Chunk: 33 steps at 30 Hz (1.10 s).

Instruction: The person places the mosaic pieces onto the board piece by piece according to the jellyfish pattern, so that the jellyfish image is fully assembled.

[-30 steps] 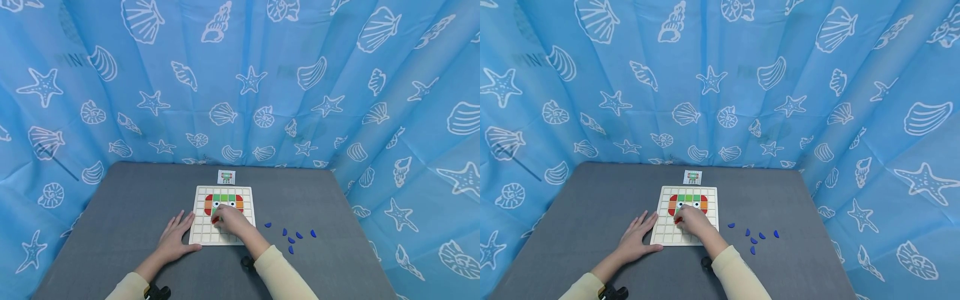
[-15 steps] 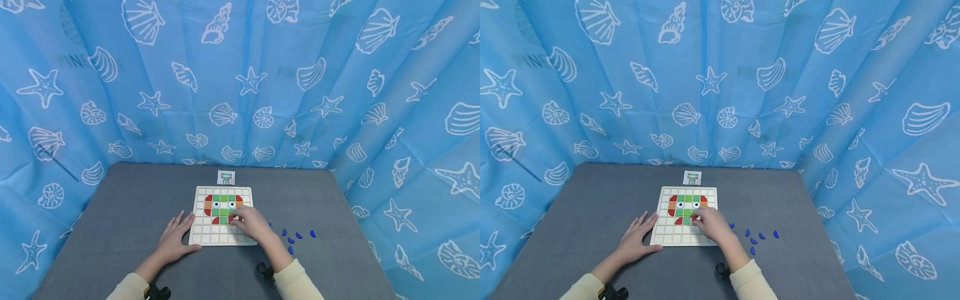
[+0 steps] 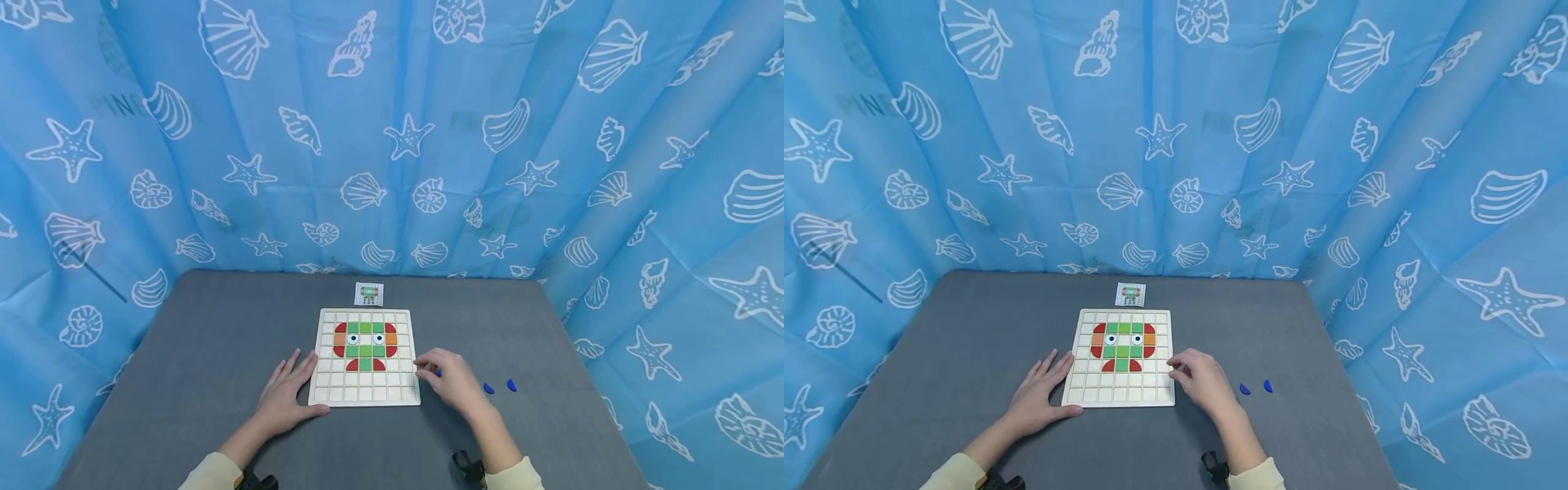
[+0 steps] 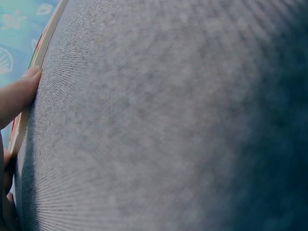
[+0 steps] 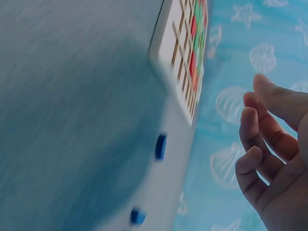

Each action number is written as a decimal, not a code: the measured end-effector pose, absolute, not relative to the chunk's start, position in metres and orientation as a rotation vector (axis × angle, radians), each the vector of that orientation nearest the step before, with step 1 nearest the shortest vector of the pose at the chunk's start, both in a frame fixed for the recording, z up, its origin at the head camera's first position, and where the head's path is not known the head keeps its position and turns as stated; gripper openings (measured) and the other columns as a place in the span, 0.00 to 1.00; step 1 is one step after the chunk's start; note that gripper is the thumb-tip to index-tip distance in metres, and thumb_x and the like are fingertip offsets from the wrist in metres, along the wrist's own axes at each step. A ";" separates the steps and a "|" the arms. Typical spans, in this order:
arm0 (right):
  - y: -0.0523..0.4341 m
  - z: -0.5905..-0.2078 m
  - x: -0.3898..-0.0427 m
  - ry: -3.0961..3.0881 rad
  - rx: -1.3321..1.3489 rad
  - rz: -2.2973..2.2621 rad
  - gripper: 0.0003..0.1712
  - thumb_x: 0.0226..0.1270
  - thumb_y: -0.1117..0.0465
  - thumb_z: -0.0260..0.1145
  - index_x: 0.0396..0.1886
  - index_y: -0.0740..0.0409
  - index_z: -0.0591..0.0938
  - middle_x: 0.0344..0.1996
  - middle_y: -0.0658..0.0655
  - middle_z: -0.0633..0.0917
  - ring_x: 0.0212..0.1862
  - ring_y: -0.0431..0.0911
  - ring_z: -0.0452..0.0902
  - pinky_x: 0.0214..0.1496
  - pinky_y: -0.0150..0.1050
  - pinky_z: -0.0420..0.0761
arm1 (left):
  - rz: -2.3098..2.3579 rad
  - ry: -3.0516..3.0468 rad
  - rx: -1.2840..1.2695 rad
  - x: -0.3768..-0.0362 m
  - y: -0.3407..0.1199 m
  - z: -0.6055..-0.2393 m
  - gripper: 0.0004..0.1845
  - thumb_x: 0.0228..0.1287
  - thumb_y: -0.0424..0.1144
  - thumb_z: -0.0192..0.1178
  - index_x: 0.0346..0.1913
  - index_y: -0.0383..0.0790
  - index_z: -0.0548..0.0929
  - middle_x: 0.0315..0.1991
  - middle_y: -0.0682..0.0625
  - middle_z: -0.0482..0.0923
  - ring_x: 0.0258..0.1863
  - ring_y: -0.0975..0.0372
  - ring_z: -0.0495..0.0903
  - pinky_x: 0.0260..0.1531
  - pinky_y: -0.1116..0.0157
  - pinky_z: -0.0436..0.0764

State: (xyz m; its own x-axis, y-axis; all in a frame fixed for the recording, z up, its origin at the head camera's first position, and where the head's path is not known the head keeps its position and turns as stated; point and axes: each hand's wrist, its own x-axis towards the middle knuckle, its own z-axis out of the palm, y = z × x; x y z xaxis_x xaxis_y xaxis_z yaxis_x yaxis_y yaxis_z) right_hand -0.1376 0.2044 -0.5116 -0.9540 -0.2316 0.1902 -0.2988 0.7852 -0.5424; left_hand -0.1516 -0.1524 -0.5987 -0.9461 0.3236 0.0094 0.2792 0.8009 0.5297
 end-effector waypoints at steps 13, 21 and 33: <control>0.277 -0.517 -0.122 -2.843 0.115 0.800 0.11 0.62 0.63 0.75 0.44 0.53 0.89 0.41 0.51 0.88 0.34 0.41 0.78 0.33 0.36 0.77 | 0.845 2.920 0.482 -0.151 -0.152 -0.598 0.61 0.46 0.75 0.67 0.79 0.46 0.60 0.79 0.49 0.59 0.81 0.46 0.48 0.76 0.43 0.48; 0.326 -0.525 -0.118 -2.975 -0.147 0.711 0.16 0.64 0.63 0.73 0.51 0.60 0.86 0.48 0.63 0.85 0.45 0.56 0.82 0.44 0.55 0.82 | 0.824 2.911 0.486 -0.152 -0.152 -0.601 0.62 0.45 0.77 0.66 0.79 0.46 0.59 0.79 0.50 0.58 0.81 0.47 0.47 0.76 0.44 0.47; 0.348 -0.542 -0.126 -3.071 -0.326 0.695 0.07 0.63 0.66 0.73 0.37 0.64 0.85 0.32 0.58 0.84 0.35 0.50 0.79 0.41 0.52 0.80 | 0.813 2.891 0.465 -0.151 -0.151 -0.598 0.62 0.46 0.78 0.64 0.80 0.46 0.59 0.79 0.49 0.58 0.81 0.46 0.47 0.76 0.43 0.48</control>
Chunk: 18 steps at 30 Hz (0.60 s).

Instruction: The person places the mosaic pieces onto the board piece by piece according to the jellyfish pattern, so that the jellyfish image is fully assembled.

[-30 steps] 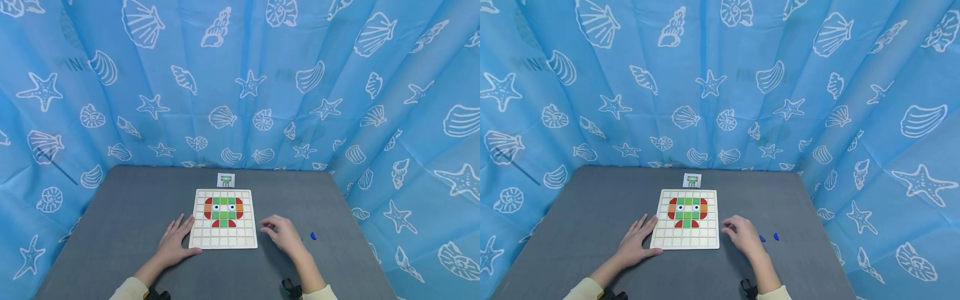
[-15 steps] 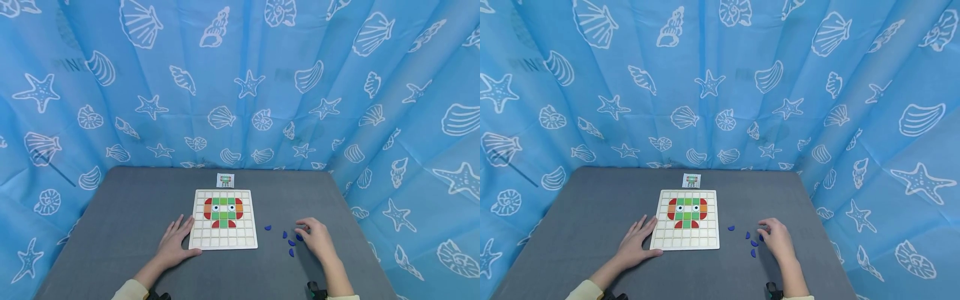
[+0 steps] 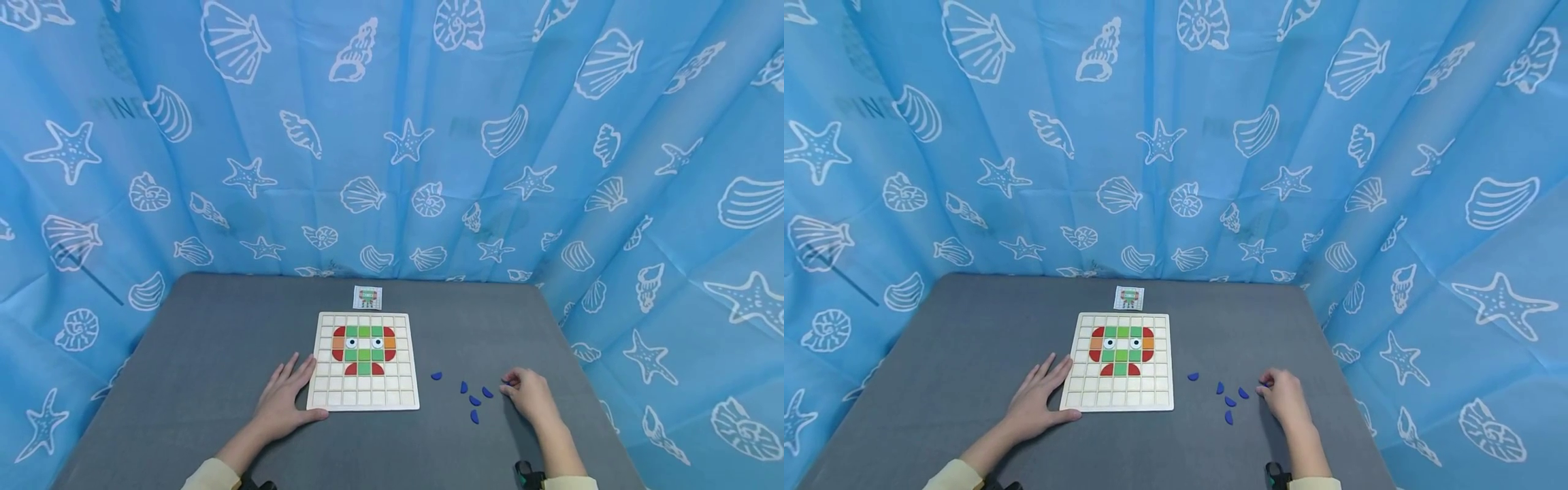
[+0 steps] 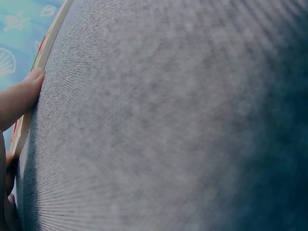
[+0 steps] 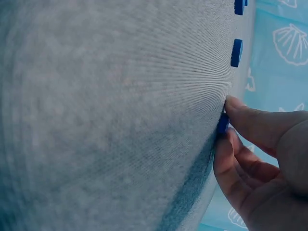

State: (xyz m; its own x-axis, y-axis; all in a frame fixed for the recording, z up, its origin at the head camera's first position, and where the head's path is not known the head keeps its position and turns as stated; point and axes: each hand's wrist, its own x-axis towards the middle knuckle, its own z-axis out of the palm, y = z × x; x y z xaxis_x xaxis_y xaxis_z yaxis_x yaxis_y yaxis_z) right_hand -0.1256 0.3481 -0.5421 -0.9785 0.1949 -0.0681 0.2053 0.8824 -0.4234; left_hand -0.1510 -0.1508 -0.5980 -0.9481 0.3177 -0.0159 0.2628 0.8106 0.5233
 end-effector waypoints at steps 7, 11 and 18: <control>0.350 -0.542 -0.124 3.034 0.350 -0.720 0.03 0.66 0.66 0.70 0.35 0.64 0.87 0.31 0.57 0.86 0.34 0.49 0.80 0.37 0.50 0.81 | 0.813 2.889 0.459 -0.150 -0.151 -0.598 0.62 0.46 0.78 0.64 0.80 0.46 0.59 0.79 0.49 0.58 0.81 0.46 0.47 0.76 0.42 0.49; 0.353 -0.540 -0.121 3.032 0.371 -0.730 0.04 0.68 0.67 0.68 0.37 0.65 0.87 0.33 0.58 0.87 0.36 0.50 0.82 0.38 0.51 0.82 | 0.794 2.894 0.455 -0.151 -0.151 -0.599 0.63 0.46 0.79 0.63 0.80 0.47 0.58 0.79 0.50 0.58 0.81 0.46 0.46 0.75 0.41 0.49; 0.359 -0.539 -0.119 2.958 0.345 -0.780 0.10 0.65 0.66 0.71 0.44 0.66 0.86 0.33 0.55 0.86 0.36 0.47 0.82 0.41 0.50 0.82 | 0.796 2.877 0.446 -0.151 -0.151 -0.598 0.63 0.46 0.79 0.63 0.80 0.47 0.58 0.80 0.50 0.57 0.81 0.47 0.45 0.76 0.42 0.48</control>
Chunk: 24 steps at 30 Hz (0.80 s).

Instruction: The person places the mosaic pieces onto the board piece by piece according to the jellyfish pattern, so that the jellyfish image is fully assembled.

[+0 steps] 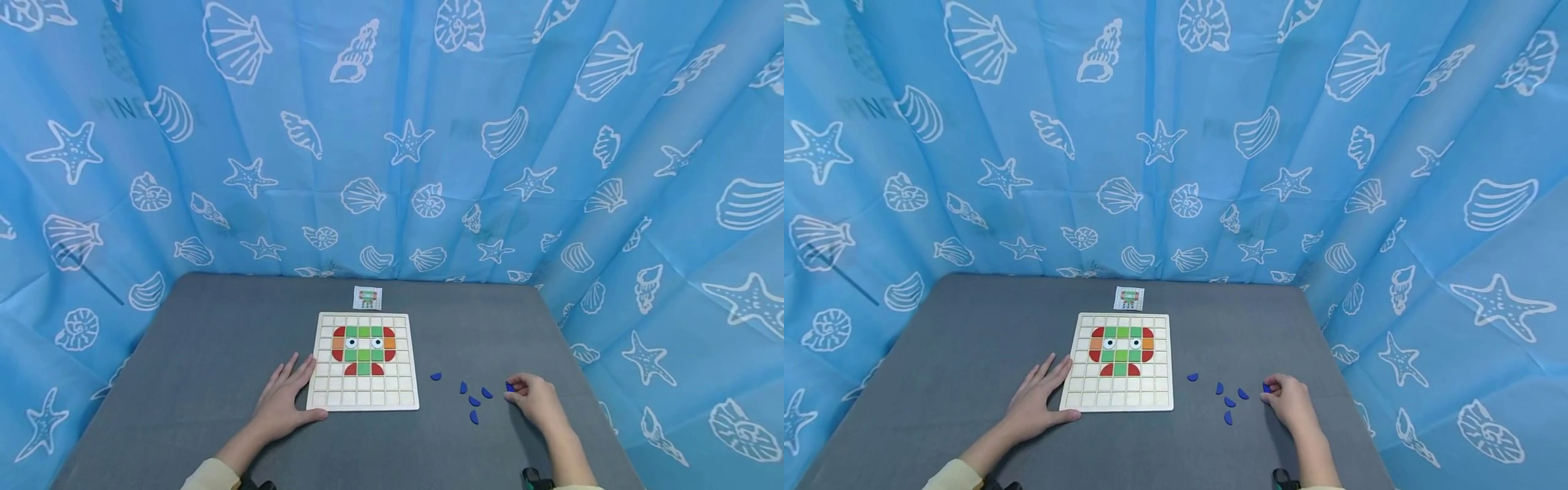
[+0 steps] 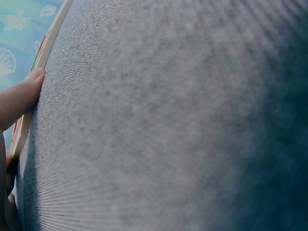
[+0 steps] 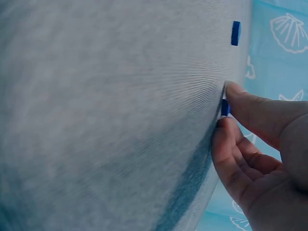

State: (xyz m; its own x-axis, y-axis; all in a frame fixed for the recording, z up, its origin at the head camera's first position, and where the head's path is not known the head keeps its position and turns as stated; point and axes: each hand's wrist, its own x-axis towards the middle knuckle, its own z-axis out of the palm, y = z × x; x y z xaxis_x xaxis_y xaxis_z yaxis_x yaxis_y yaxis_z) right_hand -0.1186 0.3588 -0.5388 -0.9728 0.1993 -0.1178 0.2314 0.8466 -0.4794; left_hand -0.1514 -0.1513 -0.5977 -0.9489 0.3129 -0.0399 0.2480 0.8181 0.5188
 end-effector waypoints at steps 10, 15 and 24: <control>0.361 -0.537 -0.121 2.903 0.290 -0.750 0.11 0.62 0.67 0.73 0.45 0.65 0.86 0.31 0.52 0.86 0.35 0.44 0.81 0.40 0.49 0.82 | 0.790 2.888 0.462 -0.151 -0.151 -0.598 0.62 0.47 0.79 0.63 0.80 0.46 0.58 0.80 0.50 0.57 0.81 0.46 0.46 0.76 0.42 0.48; 0.365 -0.536 -0.120 2.873 0.230 -0.744 0.14 0.62 0.69 0.73 0.49 0.62 0.87 0.32 0.51 0.85 0.35 0.42 0.79 0.40 0.47 0.82 | 0.802 2.885 0.453 -0.151 -0.151 -0.598 0.63 0.46 0.79 0.63 0.80 0.46 0.58 0.80 0.50 0.57 0.81 0.46 0.46 0.76 0.42 0.48; 0.366 -0.536 -0.122 2.879 0.154 -0.727 0.12 0.62 0.67 0.73 0.46 0.60 0.87 0.30 0.49 0.83 0.33 0.42 0.76 0.37 0.42 0.79 | 0.802 2.878 0.465 -0.151 -0.152 -0.599 0.63 0.46 0.78 0.64 0.80 0.46 0.58 0.80 0.50 0.56 0.81 0.47 0.45 0.76 0.43 0.46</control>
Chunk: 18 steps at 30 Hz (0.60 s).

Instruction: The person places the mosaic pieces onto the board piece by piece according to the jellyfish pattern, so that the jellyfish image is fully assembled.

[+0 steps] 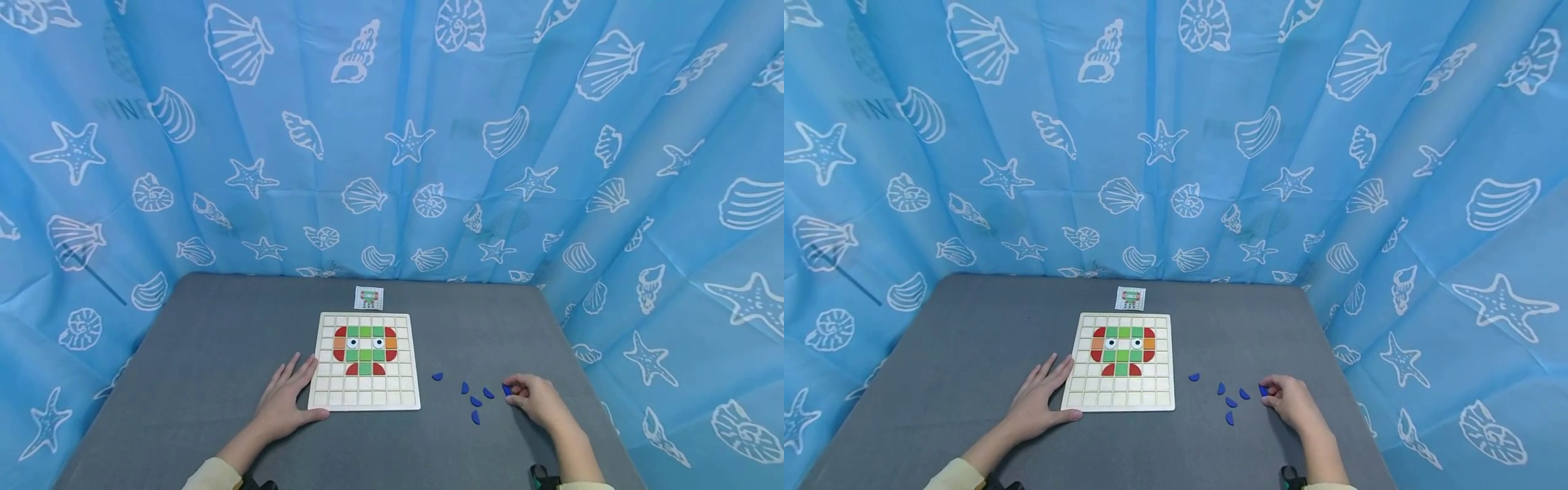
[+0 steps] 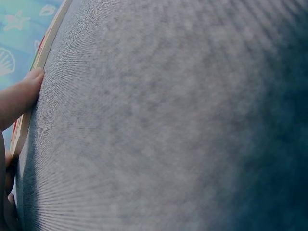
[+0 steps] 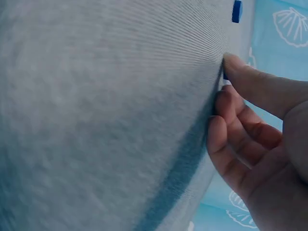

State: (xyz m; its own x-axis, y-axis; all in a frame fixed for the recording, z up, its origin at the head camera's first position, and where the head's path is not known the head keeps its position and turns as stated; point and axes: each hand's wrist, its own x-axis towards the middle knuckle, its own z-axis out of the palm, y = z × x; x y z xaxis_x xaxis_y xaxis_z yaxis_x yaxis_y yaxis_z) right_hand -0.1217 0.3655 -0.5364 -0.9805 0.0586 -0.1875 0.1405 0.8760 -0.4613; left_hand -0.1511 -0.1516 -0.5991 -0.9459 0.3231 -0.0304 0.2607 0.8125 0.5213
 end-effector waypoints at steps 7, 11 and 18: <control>0.366 -0.540 -0.123 2.924 0.104 -0.722 0.12 0.63 0.65 0.73 0.46 0.61 0.87 0.35 0.52 0.83 0.33 0.41 0.76 0.36 0.41 0.77 | 0.792 2.881 0.472 -0.152 -0.151 -0.599 0.63 0.46 0.79 0.63 0.80 0.46 0.58 0.80 0.50 0.57 0.81 0.47 0.45 0.76 0.43 0.47; 0.361 -0.538 -0.125 2.961 0.065 -0.722 0.12 0.65 0.64 0.72 0.47 0.61 0.87 0.37 0.53 0.84 0.35 0.41 0.77 0.37 0.43 0.79 | 0.792 2.884 0.472 -0.152 -0.150 -0.598 0.63 0.46 0.79 0.63 0.80 0.45 0.58 0.80 0.50 0.57 0.81 0.47 0.46 0.76 0.42 0.48; 0.336 -0.526 -0.126 3.066 -0.044 -0.797 0.13 0.65 0.64 0.72 0.50 0.59 0.87 0.40 0.54 0.86 0.38 0.44 0.81 0.40 0.45 0.82 | 0.793 2.879 0.459 -0.152 -0.151 -0.599 0.63 0.46 0.79 0.64 0.80 0.46 0.58 0.80 0.50 0.57 0.81 0.46 0.46 0.76 0.42 0.47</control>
State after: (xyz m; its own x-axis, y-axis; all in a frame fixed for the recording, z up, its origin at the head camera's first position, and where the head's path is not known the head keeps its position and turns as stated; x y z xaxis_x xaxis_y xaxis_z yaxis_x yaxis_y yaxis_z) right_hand -0.1255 0.3356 -0.5264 -0.9993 -0.0205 0.0324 -0.0337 0.8729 -0.4867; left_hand -0.1524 -0.1509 -0.5995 -0.9468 0.3201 -0.0344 0.2573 0.8166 0.5167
